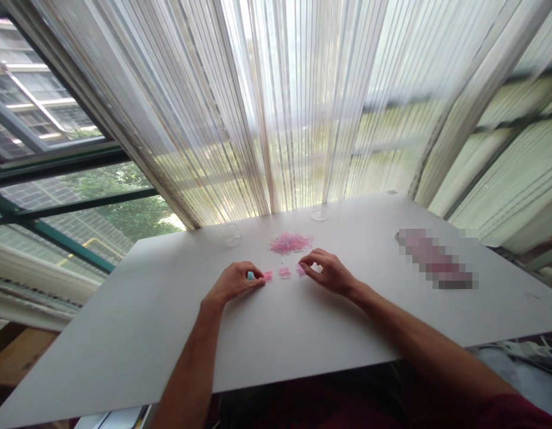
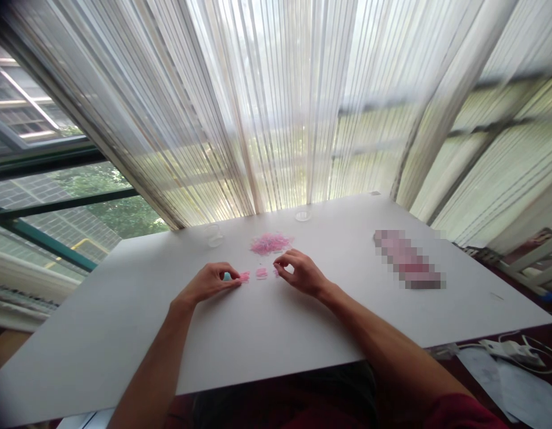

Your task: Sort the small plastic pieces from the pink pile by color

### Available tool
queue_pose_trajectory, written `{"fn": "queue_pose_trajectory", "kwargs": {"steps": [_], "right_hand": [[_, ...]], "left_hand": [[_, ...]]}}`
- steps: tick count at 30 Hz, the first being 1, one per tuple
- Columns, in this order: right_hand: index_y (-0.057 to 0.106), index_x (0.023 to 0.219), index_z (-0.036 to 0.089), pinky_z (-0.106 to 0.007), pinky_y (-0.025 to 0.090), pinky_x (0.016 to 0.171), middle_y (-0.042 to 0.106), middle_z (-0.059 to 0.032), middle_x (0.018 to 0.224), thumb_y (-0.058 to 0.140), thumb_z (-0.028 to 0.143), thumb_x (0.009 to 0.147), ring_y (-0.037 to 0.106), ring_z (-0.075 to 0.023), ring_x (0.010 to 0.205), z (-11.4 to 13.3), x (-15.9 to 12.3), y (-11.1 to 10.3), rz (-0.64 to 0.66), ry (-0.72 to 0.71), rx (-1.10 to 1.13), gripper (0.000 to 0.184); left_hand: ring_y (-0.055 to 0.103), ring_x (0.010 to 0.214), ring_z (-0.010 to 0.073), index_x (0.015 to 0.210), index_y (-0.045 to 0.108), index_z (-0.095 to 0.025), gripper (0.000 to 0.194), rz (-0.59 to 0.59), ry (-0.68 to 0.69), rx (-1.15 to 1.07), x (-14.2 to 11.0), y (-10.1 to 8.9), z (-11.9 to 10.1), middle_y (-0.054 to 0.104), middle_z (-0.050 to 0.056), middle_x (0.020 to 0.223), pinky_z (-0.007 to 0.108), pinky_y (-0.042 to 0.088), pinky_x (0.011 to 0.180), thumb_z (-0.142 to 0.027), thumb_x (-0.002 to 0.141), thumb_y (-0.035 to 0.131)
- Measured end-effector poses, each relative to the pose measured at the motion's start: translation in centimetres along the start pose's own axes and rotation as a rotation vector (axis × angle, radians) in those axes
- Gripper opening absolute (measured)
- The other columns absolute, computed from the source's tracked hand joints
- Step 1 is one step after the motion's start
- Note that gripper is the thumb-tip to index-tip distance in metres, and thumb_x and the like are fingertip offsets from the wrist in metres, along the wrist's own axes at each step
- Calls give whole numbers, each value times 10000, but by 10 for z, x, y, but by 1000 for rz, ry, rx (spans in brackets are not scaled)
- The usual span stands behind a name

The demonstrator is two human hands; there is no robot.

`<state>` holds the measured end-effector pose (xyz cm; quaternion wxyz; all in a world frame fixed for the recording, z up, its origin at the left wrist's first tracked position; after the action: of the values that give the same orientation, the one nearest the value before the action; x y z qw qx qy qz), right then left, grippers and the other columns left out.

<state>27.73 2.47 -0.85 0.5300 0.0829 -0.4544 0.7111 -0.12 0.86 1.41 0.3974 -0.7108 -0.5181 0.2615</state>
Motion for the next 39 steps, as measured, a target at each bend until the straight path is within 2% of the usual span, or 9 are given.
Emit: {"fn": "queue_pose_trajectory", "kwargs": {"steps": [8,13,17,20,23,27,32,36,39], "right_hand": [[689,817,230,-324,493,688,632,-42,731,542,301,895,584,-177,710,-2,2,-3,-17,33,-10,181],[702,889,235,-332,491,674,671,-49,773,547,354,881,605,-187,722,-11,5,-9,-115,137,59,196],[681,999,226,-334,498,713,704,-51,839,520,447,885,649,-202,810,-30,9,-15,-241,384,368,296],[675,977,218,-345,504,750,718,-69,938,498,509,869,660,-221,887,-48,12,-21,-340,564,684,358],[675,977,225,-367,495,832,713,-76,1050,483,533,854,646,-244,1007,-63,14,-26,-430,675,862,383],[652,1002,238,-402,495,882,700,-74,1118,400,550,867,622,-254,1094,-75,14,-31,-462,726,956,423],[638,1026,241,-423,506,880,690,-78,1152,346,559,885,621,-258,1111,-81,15,-30,-440,721,950,454],[642,1045,237,-421,507,875,685,-83,1167,331,584,893,623,-260,1112,-83,14,-29,-419,712,926,490],[649,1055,234,-408,504,873,684,-85,1169,338,608,893,623,-258,1108,-82,14,-29,-401,697,897,512]], "left_hand": [[522,640,136,830,756,-232,300,-17,22,24,1,1,2,691,11,804,235,400,577,-505,757,654],[506,623,127,823,753,-228,279,-29,56,42,1,0,1,680,10,772,230,398,570,-481,781,644],[499,612,119,816,738,-218,243,-119,99,73,2,1,1,682,14,796,231,416,598,-424,828,610],[490,591,113,824,719,-205,250,-235,125,76,5,3,2,678,20,812,232,424,603,-404,860,572],[503,585,109,850,707,-198,277,-293,153,52,13,3,0,671,26,833,234,440,611,-412,884,535],[565,650,127,962,706,-201,298,-190,173,87,34,0,-12,675,42,912,252,474,668,-423,885,522],[615,744,153,1113,665,-190,357,-53,184,189,74,-5,-29,665,67,1062,289,504,769,-407,861,534],[643,789,162,1234,610,-189,448,71,111,309,102,-1,-33,628,87,1170,268,505,749,-353,817,587],[647,797,166,1200,640,-209,413,125,92,366,116,4,-33,644,77,1152,247,496,715,-327,806,601]]}}
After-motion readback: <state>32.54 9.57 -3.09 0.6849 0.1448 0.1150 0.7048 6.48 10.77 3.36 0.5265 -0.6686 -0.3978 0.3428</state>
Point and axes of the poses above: each hand's wrist, its own x-axis towards the middle knuckle, its own y-axis out of the palm, z = x × y, the point moved 1 cm from there along x, towards the middle knuckle
